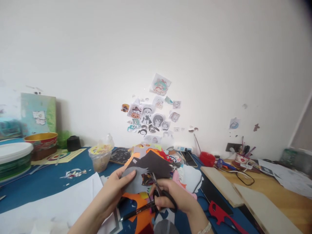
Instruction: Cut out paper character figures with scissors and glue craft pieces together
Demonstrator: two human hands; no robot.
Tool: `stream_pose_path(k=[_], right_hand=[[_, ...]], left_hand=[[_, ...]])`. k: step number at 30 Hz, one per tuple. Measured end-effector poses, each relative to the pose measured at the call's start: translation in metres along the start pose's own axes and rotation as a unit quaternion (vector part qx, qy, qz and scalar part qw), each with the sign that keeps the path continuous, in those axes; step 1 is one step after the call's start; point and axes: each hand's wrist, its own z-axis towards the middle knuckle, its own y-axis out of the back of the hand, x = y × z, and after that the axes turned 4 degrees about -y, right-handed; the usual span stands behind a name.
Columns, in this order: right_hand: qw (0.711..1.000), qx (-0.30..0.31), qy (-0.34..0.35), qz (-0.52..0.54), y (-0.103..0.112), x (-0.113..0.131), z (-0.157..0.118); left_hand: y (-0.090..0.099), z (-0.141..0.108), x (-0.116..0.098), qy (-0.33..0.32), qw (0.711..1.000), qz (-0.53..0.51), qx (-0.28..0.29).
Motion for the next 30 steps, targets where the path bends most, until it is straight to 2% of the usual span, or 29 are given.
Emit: stream_pose_path(k=[4,8,15,20,25,27,30], right_hand=[[0.999,0.019,0.006,-0.031,0.0012,0.0016,-0.0009],[0.999,0.004,0.006,-0.049,0.0025,0.0018,0.0],[0.995,-0.018,-0.012,-0.093,0.0009,0.0018,0.0011],[0.997,-0.022,-0.028,-0.075,0.0007,0.0006,0.0016],[0.996,-0.041,-0.033,-0.077,-0.0003,0.0014,0.0026],[0.996,-0.046,-0.033,-0.071,-0.0013,0.0011,0.0032],[0.996,-0.063,-0.015,-0.057,-0.0027,-0.0017,0.0057]], left_hand=[[-0.0004,0.0013,-0.0004,0.01,1.0,0.005,-0.018],[-0.0004,0.003,0.0024,-0.014,0.998,0.032,-0.045],[-0.0011,0.0023,0.0025,-0.022,0.987,0.156,-0.037],[-0.002,0.0021,0.0042,-0.012,0.983,0.184,-0.016],[0.0005,0.0052,0.0063,-0.033,0.97,0.237,-0.044],[0.0001,0.0047,0.0055,-0.027,0.974,0.217,-0.056],[-0.0029,0.0015,0.0029,-0.012,0.991,0.132,-0.036]])
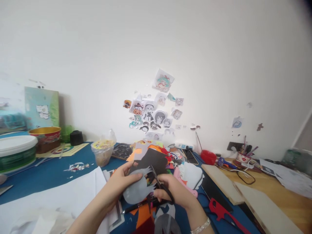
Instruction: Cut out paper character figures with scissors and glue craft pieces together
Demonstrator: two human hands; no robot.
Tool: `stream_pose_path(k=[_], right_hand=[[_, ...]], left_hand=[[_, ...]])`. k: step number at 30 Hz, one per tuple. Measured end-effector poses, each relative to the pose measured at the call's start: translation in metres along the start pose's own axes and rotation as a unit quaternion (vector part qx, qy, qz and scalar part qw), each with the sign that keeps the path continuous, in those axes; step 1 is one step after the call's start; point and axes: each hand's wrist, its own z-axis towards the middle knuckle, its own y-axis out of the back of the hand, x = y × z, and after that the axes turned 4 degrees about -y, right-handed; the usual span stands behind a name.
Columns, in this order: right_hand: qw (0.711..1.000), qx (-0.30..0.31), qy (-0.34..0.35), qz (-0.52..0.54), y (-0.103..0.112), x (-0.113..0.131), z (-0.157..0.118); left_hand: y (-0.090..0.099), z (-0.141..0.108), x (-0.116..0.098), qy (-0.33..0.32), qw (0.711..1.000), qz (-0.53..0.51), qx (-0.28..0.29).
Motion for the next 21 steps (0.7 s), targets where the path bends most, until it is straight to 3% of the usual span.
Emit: stream_pose_path(k=[5,11,17,21], right_hand=[[0.999,-0.046,0.023,-0.007,-0.006,-0.01,0.008],[0.999,-0.038,0.009,-0.032,-0.013,-0.017,0.012],[1.0,-0.007,0.015,-0.003,-0.016,-0.009,0.01],[0.999,0.0,0.041,0.006,-0.016,-0.007,0.01]], left_hand=[[-0.004,-0.004,-0.002,0.021,0.998,-0.045,0.031],[0.001,0.003,0.003,-0.009,0.992,0.12,-0.045],[0.007,0.006,0.001,-0.062,0.969,0.228,-0.072],[0.007,0.006,0.003,-0.07,0.966,0.241,-0.067]])
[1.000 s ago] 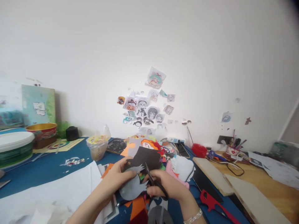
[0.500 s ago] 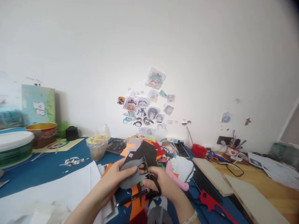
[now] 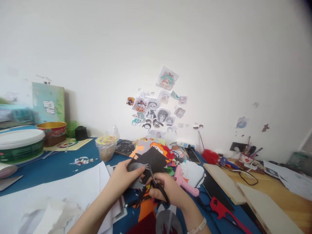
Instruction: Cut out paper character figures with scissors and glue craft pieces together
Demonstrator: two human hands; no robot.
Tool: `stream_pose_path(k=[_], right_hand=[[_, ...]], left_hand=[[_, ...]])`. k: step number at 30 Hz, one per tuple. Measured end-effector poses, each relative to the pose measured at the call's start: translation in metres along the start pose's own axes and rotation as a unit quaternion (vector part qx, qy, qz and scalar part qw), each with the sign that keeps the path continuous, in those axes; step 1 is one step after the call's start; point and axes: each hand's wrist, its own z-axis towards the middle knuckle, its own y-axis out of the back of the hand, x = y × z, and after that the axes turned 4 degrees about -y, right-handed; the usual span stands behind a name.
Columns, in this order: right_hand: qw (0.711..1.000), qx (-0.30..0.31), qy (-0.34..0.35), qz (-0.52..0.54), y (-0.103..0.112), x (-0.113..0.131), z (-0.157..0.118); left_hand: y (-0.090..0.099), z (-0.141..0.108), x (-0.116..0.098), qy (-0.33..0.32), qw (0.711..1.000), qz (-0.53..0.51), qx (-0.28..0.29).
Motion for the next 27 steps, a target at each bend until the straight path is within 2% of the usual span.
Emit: stream_pose_path(k=[5,10,17,19,21,27], right_hand=[[1.0,-0.006,0.006,-0.01,-0.001,-0.005,0.002],[0.999,-0.012,0.019,0.03,-0.004,-0.002,0.003],[0.998,-0.016,-0.008,0.059,-0.009,0.002,0.005],[0.998,-0.015,-0.015,0.064,-0.01,0.001,0.006],[0.997,-0.012,-0.008,0.07,-0.011,0.001,0.006],[0.995,-0.017,0.021,0.101,-0.011,0.003,0.005]], left_hand=[[-0.004,-0.001,-0.001,0.023,0.999,-0.004,-0.028],[-0.006,-0.001,-0.001,0.049,0.996,-0.064,-0.023],[-0.003,0.0,0.002,-0.003,0.995,0.071,-0.072],[-0.003,0.0,0.0,-0.014,0.993,0.081,-0.084],[-0.003,-0.002,-0.003,-0.007,0.996,0.053,-0.074],[-0.007,-0.004,-0.005,0.07,0.992,-0.105,-0.027]])
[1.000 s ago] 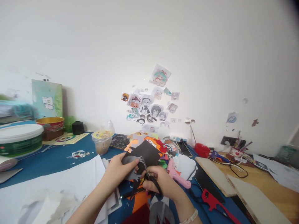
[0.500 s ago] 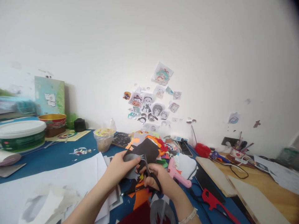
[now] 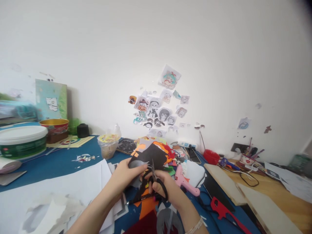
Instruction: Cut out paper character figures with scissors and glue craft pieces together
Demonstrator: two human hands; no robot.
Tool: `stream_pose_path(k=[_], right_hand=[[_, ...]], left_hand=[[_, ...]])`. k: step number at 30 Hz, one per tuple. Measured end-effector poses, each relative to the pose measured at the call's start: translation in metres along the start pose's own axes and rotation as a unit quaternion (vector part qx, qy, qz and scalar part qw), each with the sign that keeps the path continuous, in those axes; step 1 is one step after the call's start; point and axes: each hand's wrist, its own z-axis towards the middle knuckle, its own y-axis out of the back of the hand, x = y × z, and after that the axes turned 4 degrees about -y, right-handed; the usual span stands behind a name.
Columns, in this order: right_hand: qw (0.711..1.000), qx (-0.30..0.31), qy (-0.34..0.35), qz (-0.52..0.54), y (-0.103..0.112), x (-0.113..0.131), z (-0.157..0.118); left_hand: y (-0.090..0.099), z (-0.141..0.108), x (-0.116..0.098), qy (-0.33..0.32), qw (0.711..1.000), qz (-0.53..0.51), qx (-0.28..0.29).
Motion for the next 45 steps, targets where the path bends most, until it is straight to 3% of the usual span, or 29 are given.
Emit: stream_pose_path(k=[4,11,16,23,27,33,39,45], right_hand=[[1.0,-0.01,-0.008,-0.025,0.002,-0.001,0.0],[0.998,0.005,-0.034,-0.048,0.006,-0.007,0.001],[0.997,0.019,-0.012,-0.079,0.007,-0.003,0.0],[0.989,0.01,-0.036,-0.146,0.011,-0.003,-0.002],[0.984,0.016,-0.047,-0.168,0.017,-0.007,-0.003],[0.986,0.029,-0.042,-0.157,0.018,-0.004,-0.004],[0.99,0.035,-0.046,-0.13,0.016,-0.003,-0.003],[0.978,0.013,-0.048,-0.204,0.016,-0.002,-0.004]], left_hand=[[0.003,0.004,0.004,0.0,1.0,-0.009,0.008],[0.011,0.009,0.005,-0.032,0.993,0.11,-0.002],[0.009,0.009,0.01,-0.057,0.991,0.117,0.007],[0.009,0.011,0.015,-0.06,0.988,0.136,0.035],[0.007,0.009,0.015,-0.034,0.993,0.096,0.058],[0.008,0.004,0.01,0.022,0.989,-0.03,0.145],[0.01,0.009,0.011,-0.041,0.989,0.122,0.076],[0.008,0.009,0.013,-0.062,0.984,0.156,0.054]])
